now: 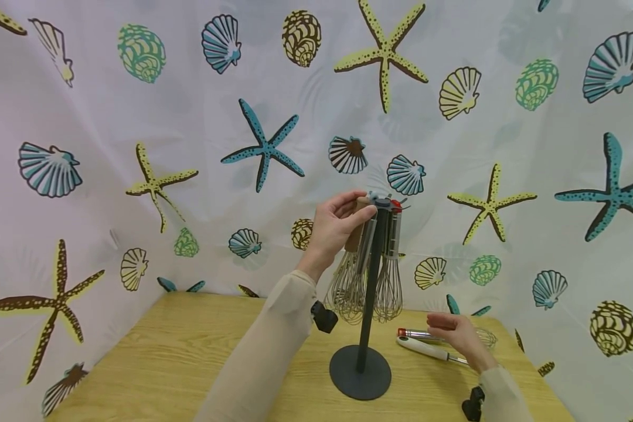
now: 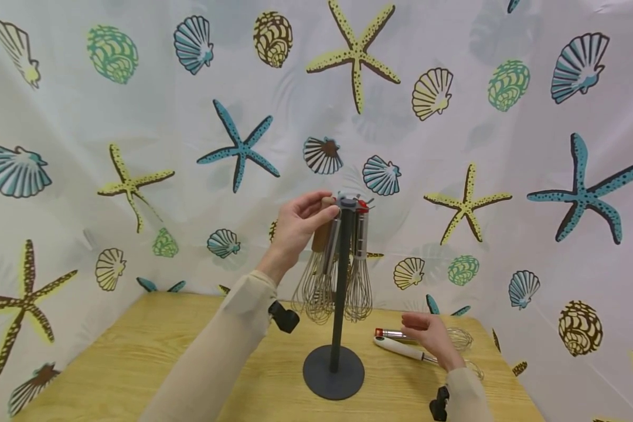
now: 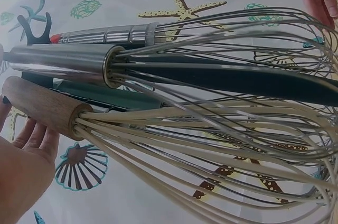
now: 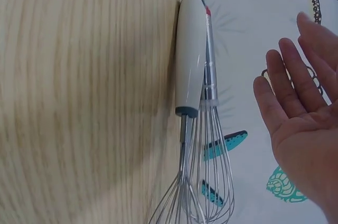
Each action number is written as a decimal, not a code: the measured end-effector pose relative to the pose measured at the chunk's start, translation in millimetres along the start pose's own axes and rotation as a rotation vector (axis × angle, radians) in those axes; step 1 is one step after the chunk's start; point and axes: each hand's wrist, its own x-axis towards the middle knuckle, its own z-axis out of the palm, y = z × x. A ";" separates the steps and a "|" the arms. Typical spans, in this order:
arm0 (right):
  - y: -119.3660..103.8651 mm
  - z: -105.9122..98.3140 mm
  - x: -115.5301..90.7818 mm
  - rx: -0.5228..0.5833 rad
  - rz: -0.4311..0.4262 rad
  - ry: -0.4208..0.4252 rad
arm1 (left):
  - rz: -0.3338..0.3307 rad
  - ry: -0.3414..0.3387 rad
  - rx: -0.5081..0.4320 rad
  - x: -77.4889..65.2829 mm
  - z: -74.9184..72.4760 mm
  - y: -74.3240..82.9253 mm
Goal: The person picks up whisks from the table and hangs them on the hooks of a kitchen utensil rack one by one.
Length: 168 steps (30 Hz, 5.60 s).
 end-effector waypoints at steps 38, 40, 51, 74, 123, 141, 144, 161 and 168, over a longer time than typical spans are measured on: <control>31.8 3.7 0.1 -0.123 0.052 -0.179 | -0.009 -0.004 -0.017 0.1 -2.6 0.9; 34.4 3.1 -0.3 -0.125 0.008 -0.222 | -0.009 -0.005 -0.014 0.1 -3.0 0.7; 43.5 5.7 -1.8 -0.101 -0.044 -0.309 | -0.012 -0.009 -0.013 0.8 -2.4 -0.3; 31.2 1.8 -7.5 -0.066 0.018 -0.288 | -0.025 -0.004 -0.016 -0.1 -2.1 1.1; -31.8 -4.9 -13.2 0.187 -0.152 0.058 | -0.001 0.002 -0.011 0.7 -1.6 -1.9; -53.2 -1.8 -12.4 0.311 -0.276 0.074 | -0.002 0.006 -0.010 -0.1 -1.3 -3.1; -59.2 -1.0 -12.4 0.321 -0.304 0.068 | -0.005 0.005 -0.012 -0.1 -1.0 -3.3; -90.4 4.7 -15.5 0.466 -0.376 0.152 | -0.016 0.011 -0.010 1.7 -1.1 -2.9; -101.7 8.0 -17.7 0.523 -0.393 0.135 | -0.014 0.011 -0.014 1.5 -1.5 -2.5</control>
